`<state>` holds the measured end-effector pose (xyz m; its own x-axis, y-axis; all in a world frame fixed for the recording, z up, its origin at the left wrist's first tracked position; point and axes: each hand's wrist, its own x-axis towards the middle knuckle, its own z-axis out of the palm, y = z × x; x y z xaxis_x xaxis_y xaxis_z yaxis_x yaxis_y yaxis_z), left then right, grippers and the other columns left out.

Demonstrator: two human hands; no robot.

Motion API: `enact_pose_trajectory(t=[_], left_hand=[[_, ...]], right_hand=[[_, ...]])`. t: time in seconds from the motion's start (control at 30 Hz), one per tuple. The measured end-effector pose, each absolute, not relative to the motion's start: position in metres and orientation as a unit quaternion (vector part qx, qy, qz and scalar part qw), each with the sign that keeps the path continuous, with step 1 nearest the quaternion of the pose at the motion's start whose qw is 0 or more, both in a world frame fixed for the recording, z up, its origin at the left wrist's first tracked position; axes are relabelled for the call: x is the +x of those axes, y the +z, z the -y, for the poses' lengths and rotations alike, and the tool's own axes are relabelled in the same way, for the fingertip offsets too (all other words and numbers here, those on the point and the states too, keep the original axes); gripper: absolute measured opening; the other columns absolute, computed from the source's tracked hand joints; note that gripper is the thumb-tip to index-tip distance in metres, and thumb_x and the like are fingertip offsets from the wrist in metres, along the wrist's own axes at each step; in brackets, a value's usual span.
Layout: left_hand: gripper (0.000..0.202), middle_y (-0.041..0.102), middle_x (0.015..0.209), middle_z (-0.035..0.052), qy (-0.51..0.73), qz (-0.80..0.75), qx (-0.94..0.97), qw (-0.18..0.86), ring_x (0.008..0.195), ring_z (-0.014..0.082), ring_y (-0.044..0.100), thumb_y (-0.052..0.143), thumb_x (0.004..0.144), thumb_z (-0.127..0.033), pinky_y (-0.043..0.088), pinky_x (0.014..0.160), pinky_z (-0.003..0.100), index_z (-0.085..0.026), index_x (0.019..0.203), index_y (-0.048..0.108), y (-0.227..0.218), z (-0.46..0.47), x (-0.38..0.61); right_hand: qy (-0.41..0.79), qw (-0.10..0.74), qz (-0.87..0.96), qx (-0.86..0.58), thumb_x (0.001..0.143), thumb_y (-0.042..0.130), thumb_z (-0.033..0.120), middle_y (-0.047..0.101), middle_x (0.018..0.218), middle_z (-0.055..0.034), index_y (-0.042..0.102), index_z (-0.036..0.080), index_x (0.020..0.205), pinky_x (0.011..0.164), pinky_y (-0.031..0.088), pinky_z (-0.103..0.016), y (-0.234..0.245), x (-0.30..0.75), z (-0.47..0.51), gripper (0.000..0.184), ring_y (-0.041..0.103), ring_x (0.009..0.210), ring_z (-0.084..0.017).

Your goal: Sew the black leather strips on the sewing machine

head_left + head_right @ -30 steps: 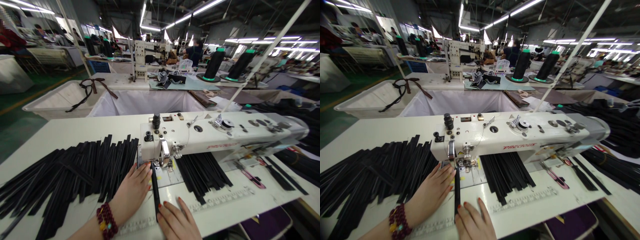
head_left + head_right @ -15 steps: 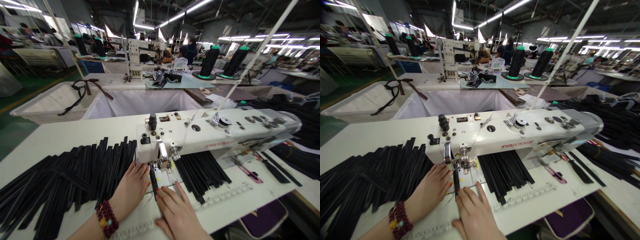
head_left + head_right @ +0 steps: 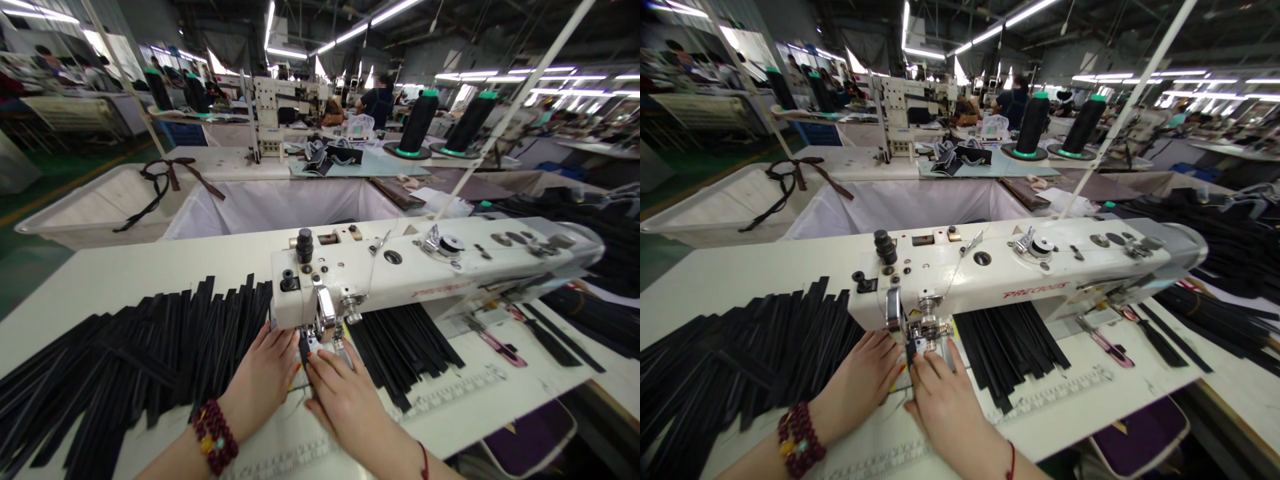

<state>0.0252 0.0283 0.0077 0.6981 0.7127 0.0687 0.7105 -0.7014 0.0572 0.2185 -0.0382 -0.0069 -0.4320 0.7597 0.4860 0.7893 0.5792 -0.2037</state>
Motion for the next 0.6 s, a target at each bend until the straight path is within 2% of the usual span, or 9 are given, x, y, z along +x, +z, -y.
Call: enact_pose_trajectory(t=[0.37, 0.5, 0.6], left_hand=[[0.027, 0.071, 0.113, 0.0132, 0.025, -0.393, 0.919, 0.033, 0.119, 0.0298, 0.060, 0.045, 0.100, -0.022, 0.041, 0.108, 0.048, -0.014, 0.110, 0.069, 0.010, -0.032, 0.027], [0.023, 0.071, 0.113, 0.0130, 0.029, -0.396, 0.917, 0.042, 0.117, 0.0298, 0.061, 0.048, 0.099, -0.022, 0.041, 0.107, 0.048, -0.014, 0.107, 0.069, 0.016, -0.031, 0.027], [0.023, 0.071, 0.116, 0.0092, 0.068, -0.377, 0.923, 0.038, 0.115, 0.0250, 0.062, 0.050, 0.098, -0.018, 0.042, 0.106, 0.042, -0.018, 0.114, 0.067, 0.022, -0.040, 0.022]], right_hand=[[-0.062, 0.206, 0.855, -0.471, 0.095, 0.070, 0.034, 0.069, 0.122, -0.0111, 0.067, 0.013, 0.122, 0.116, 0.033, -0.051, -0.006, 0.212, 0.017, 0.034, 0.061, 0.111, -0.026], [-0.071, 0.215, 0.847, -0.481, 0.094, 0.070, 0.031, 0.069, 0.120, -0.0107, 0.065, 0.012, 0.123, 0.113, 0.037, -0.050, -0.007, 0.210, 0.015, 0.034, 0.062, 0.107, -0.025], [-0.071, 0.227, 0.846, -0.478, 0.094, 0.070, 0.028, 0.070, 0.116, -0.0095, 0.066, 0.014, 0.119, 0.111, 0.038, -0.048, -0.009, 0.209, 0.016, 0.029, 0.062, 0.107, -0.025]])
